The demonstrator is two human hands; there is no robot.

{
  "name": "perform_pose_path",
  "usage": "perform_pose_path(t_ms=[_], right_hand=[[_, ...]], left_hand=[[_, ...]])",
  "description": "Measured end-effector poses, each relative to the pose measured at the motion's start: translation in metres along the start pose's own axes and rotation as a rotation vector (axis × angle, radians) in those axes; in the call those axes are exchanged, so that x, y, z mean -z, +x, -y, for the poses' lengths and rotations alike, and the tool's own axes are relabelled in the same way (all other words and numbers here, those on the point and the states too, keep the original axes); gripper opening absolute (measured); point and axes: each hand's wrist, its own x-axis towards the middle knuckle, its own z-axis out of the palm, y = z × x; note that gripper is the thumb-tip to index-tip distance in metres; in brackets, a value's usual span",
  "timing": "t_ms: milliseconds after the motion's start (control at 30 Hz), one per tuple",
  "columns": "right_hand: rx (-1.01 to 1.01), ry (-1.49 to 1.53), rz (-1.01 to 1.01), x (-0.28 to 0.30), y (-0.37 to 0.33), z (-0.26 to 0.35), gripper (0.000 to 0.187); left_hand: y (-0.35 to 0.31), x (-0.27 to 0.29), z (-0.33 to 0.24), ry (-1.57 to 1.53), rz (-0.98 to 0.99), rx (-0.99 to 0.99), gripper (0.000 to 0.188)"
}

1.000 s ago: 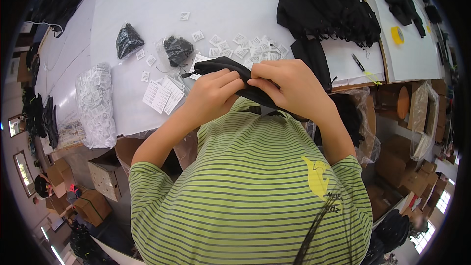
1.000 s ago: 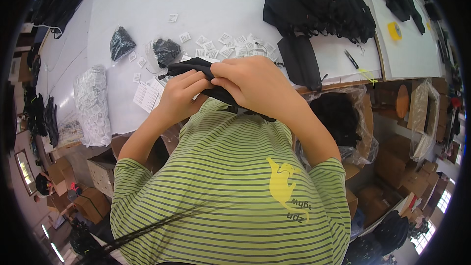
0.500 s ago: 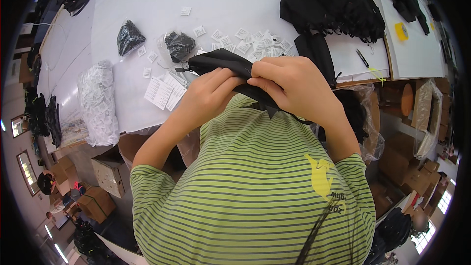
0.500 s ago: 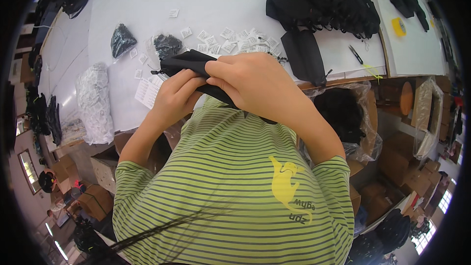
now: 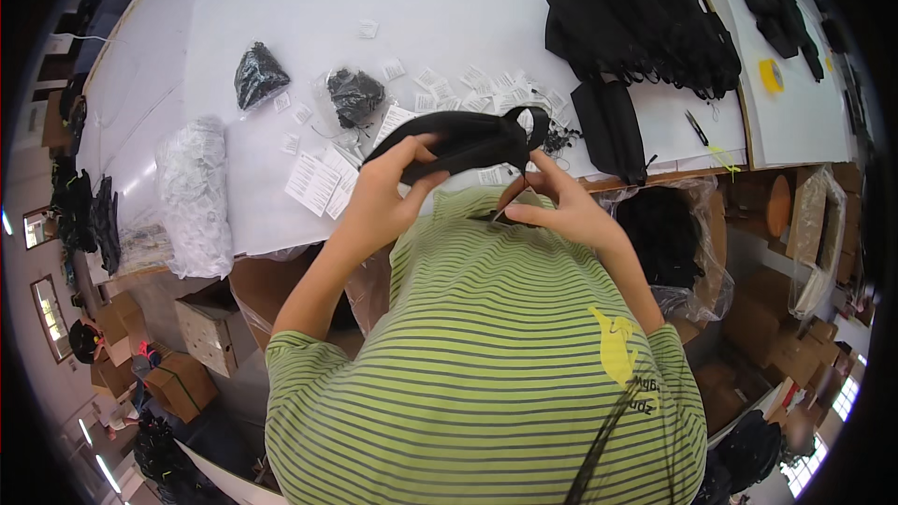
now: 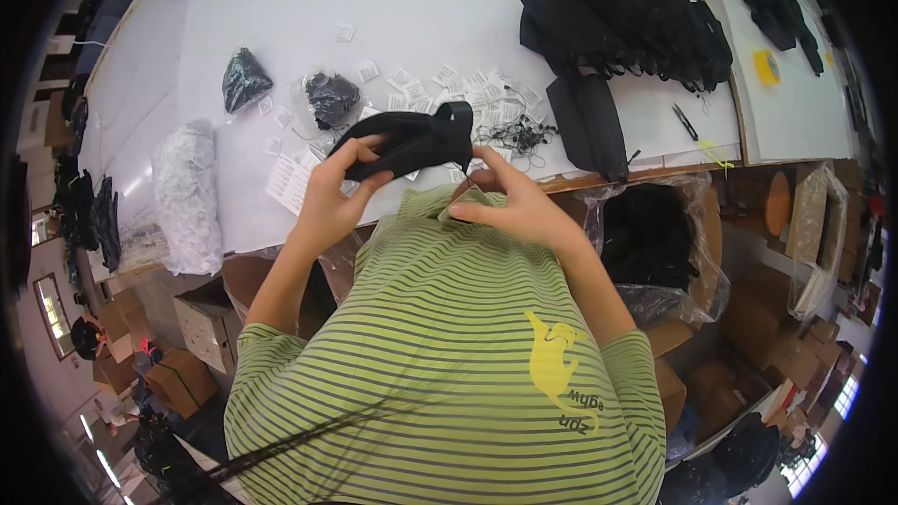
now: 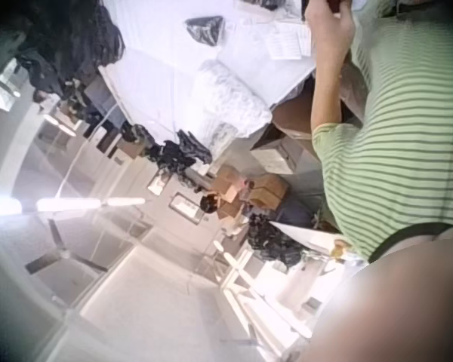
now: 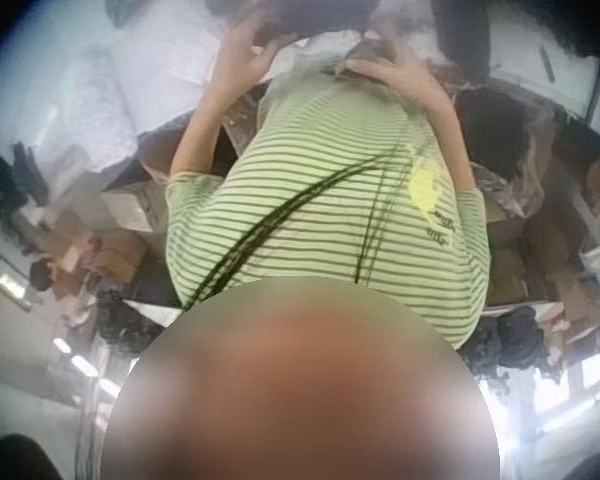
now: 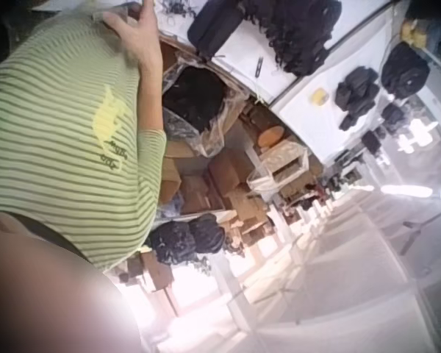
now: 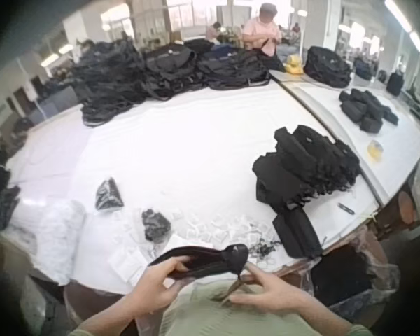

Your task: Assembling waist packs by inserting instructions and tags into black bags and stacking them.

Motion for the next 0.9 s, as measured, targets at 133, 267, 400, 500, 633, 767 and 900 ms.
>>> perform_pose_path(t_ms=[133, 267, 400, 500, 633, 767, 900], right_hand=[[-0.107, 0.450, -0.022, 0.002, 0.004, -0.018, 0.051], [0.074, 0.406, 0.083, 0.039, -0.007, -0.007, 0.052], [-0.059, 0.134, -0.104, 0.055, -0.006, -0.015, 0.045], [-0.146, 0.126, -0.137, 0.077, -0.003, -0.011, 0.012], [0.034, 0.851, -0.633, 0.075, 0.016, -0.037, 0.016], [-0.102, 1.568, -0.582, 0.032, 0.055, -0.034, 0.031], [-0.090, 1.470, -0.383, 0.013, 0.059, -0.062, 0.038]], left_hand=[[-0.005, -0.004, 0.020, -0.074, -0.047, 0.094, 0.019], [-0.005, 0.004, 0.041, 0.062, -0.099, 0.213, 0.018], [-0.009, 0.017, 0.048, 0.109, -0.077, 0.222, 0.016], [-0.012, 0.022, 0.055, 0.089, -0.030, 0.258, 0.017], [-0.011, 0.017, 0.039, -0.064, 0.226, 0.390, 0.022], [-0.005, 0.001, 0.013, -0.099, 0.373, 0.215, 0.026], [-0.003, -0.003, 0.003, -0.105, 0.529, 0.225, 0.026]])
